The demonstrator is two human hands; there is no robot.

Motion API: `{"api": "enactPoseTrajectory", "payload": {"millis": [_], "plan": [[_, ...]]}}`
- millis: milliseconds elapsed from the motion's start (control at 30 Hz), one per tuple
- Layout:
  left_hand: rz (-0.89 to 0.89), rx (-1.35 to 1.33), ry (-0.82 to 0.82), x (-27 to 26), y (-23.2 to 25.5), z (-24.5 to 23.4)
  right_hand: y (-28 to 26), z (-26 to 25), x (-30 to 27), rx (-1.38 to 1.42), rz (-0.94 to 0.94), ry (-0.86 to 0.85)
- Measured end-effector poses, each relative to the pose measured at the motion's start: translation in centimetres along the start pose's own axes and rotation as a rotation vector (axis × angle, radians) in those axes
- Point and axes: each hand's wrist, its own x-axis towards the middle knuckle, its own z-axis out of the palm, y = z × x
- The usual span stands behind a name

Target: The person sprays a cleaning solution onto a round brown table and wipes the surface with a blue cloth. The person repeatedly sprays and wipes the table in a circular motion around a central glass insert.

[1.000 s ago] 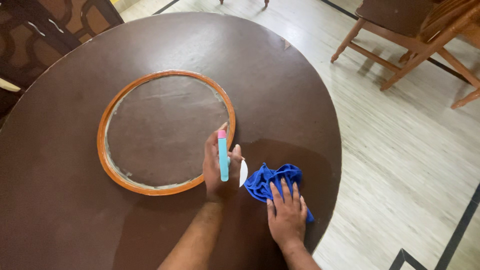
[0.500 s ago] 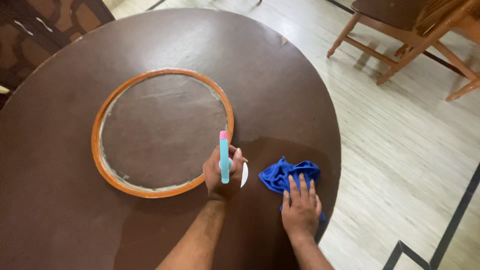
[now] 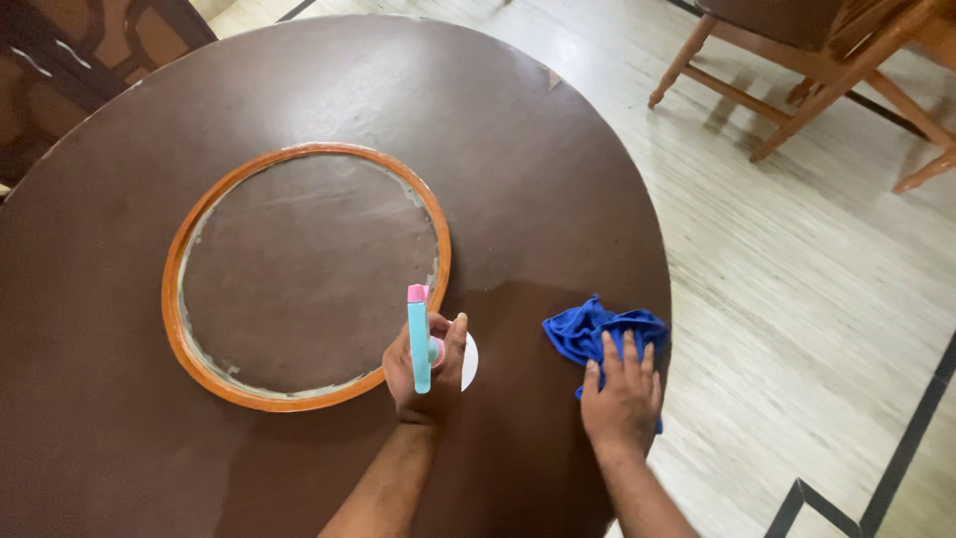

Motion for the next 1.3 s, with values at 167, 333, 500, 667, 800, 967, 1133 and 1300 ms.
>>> {"api": "enactPoseTrajectory", "payload": {"millis": [167,333,500,667,800,967,1133,1300], "plan": [[-0.029,0.015,-0.020,0.0,-0.7,0.1,1.6,0.6,2.6,0.031,0.003,-0.029],[-0.036,-0.001,0.008,-0.3,-1.1,0.4,2.8,1.3,4.3,0.097,-0.054,-0.010],[-0.117,-0.033,-0.021,-0.2,-1.2,0.7,2.7,2.1,5.9,0.091,-0.080,-0.016],[-0.067,0.023,-0.020,0.0,-1.1,1.0,1.6,2.8,6.9,0.094,-0.081,-0.018],[-0.034,-0.011,-0.002,-0.1,-0.9,1.1,0.2,2.8,7.3,0.068,-0.122,-0.042],[-0.070,0.012,-0.020,0.0,-0.6,1.0,-1.9,2.7,7.5,0.050,-0.180,-0.056],[-0.139,0.049,0.001,-0.1,0.1,1.0,-4.1,2.8,7.5,0.053,-0.205,-0.087],[-0.184,0.022,-0.017,0.1,0.8,1.0,-6.0,2.8,7.8,0.048,-0.241,-0.129]]}}
